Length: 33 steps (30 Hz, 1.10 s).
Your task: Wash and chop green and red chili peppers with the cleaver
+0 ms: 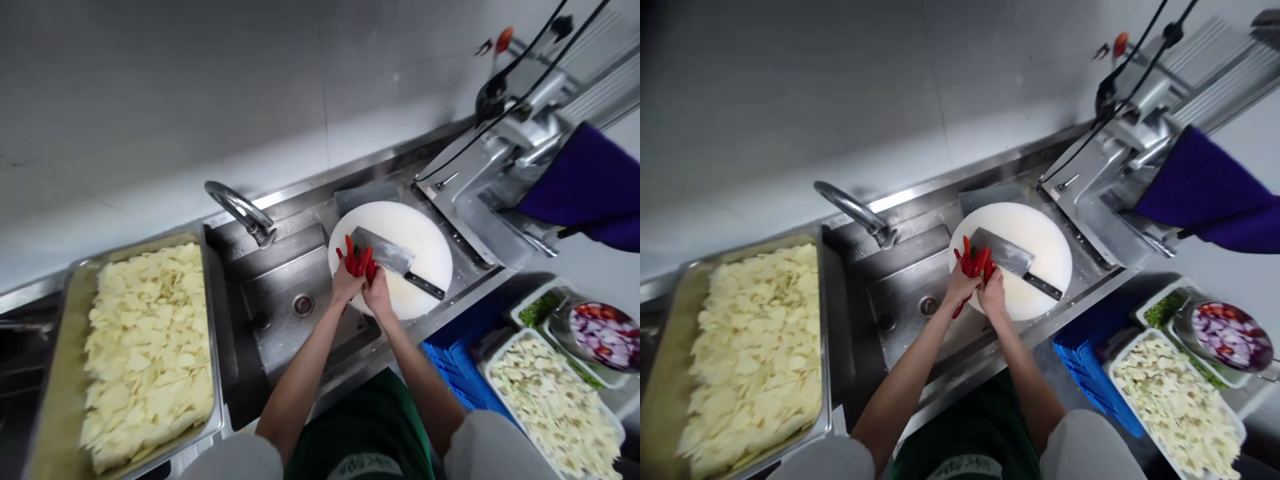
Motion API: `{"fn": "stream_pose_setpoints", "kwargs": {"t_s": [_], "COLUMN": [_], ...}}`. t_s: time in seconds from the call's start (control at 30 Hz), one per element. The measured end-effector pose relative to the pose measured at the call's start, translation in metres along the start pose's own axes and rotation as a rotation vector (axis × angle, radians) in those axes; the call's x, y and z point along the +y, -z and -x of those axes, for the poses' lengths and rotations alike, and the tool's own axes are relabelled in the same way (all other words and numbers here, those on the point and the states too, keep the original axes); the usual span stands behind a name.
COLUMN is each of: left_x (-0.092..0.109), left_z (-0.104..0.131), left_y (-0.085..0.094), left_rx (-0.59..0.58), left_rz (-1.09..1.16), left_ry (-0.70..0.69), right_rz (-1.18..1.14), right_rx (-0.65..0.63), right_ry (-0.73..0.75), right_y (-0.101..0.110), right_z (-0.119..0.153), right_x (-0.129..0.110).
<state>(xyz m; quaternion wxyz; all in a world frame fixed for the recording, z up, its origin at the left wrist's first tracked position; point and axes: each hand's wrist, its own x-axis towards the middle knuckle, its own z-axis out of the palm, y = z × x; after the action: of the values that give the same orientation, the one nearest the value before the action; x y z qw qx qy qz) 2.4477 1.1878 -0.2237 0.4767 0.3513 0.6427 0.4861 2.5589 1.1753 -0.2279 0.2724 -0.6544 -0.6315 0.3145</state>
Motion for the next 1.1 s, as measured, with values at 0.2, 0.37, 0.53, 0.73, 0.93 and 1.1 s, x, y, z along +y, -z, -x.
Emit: {"fn": "stream_pose_setpoints", "kwargs": {"t_s": [0.2,0.37,0.53,0.73,0.93,1.1], "left_x": [0.0,0.007,0.009,0.006,0.015,0.021], "left_z": [0.01,0.026,0.025,0.019,-0.004,-0.015], "left_y": [-0.04,-0.098,-0.121,-0.117,-0.144,-0.165], "left_rx": [0.131,0.406,0.539,0.53,0.263,0.202], "left_rz": [-0.454,-0.945,-1.126,-1.149,-1.207,-1.157], "left_ry": [0.039,0.126,0.18,0.126,-0.05,-0.118], "right_rz": [0.483,0.792,0.911,0.927,0.75,0.585], "right_rx": [-0.148,-0.302,-0.473,-0.433,-0.542,-0.513], "right_ry": [0.197,0.174,0.303,0.327,0.218,0.163], "right_y": [0.074,0.139,0.189,0.274,0.284,0.256], "right_z": [-0.007,-0.028,-0.096,-0.146,-0.143,-0.117], "right_x": [0.032,0.096,0.116,0.133,0.147,0.148]}}
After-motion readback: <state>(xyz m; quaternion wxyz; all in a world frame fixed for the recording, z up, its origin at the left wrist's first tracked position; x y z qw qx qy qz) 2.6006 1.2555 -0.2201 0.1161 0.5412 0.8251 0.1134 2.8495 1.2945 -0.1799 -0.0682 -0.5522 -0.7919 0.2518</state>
